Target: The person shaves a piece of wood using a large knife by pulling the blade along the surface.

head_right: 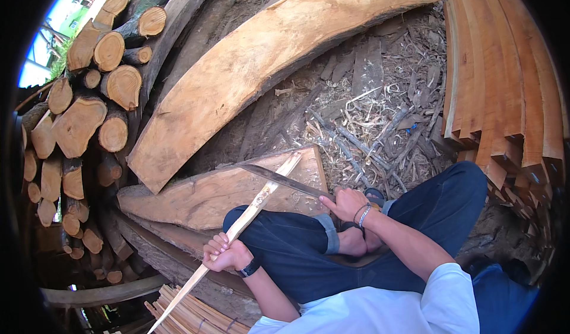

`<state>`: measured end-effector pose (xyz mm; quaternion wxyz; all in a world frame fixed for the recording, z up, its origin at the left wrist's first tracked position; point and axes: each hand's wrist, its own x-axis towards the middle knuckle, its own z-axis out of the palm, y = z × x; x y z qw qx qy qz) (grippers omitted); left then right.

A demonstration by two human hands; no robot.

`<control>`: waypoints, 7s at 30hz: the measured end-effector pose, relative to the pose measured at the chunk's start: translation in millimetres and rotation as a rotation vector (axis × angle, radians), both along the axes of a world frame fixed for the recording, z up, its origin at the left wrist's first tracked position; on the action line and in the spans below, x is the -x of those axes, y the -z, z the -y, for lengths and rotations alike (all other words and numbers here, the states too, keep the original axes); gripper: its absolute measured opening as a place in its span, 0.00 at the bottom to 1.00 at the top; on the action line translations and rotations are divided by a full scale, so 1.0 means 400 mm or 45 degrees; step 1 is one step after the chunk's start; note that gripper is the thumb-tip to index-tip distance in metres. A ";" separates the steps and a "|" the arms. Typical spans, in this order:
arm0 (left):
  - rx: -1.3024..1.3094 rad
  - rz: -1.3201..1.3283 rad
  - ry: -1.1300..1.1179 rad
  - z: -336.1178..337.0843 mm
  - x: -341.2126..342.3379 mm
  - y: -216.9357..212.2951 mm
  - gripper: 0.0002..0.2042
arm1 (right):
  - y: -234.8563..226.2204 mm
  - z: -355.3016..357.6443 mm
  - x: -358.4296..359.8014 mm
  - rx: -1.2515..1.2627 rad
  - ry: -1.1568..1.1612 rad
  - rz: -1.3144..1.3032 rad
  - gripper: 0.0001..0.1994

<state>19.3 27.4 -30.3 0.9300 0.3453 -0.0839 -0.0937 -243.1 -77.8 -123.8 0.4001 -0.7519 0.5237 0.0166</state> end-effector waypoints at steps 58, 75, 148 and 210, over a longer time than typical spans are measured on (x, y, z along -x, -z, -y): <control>-0.111 0.037 -0.054 0.009 0.041 -0.017 0.17 | 0.014 -0.063 -0.023 -0.013 -0.008 0.191 0.36; -0.076 0.257 0.144 0.012 0.083 -0.020 0.16 | 0.051 -0.002 0.002 -0.081 0.101 0.177 0.36; -0.083 1.249 1.315 0.072 0.114 -0.109 0.18 | -0.062 0.056 0.058 0.034 -0.106 0.221 0.35; -0.404 0.519 0.131 0.188 0.094 -0.186 0.24 | -0.132 -0.042 -0.015 -0.045 0.059 0.447 0.32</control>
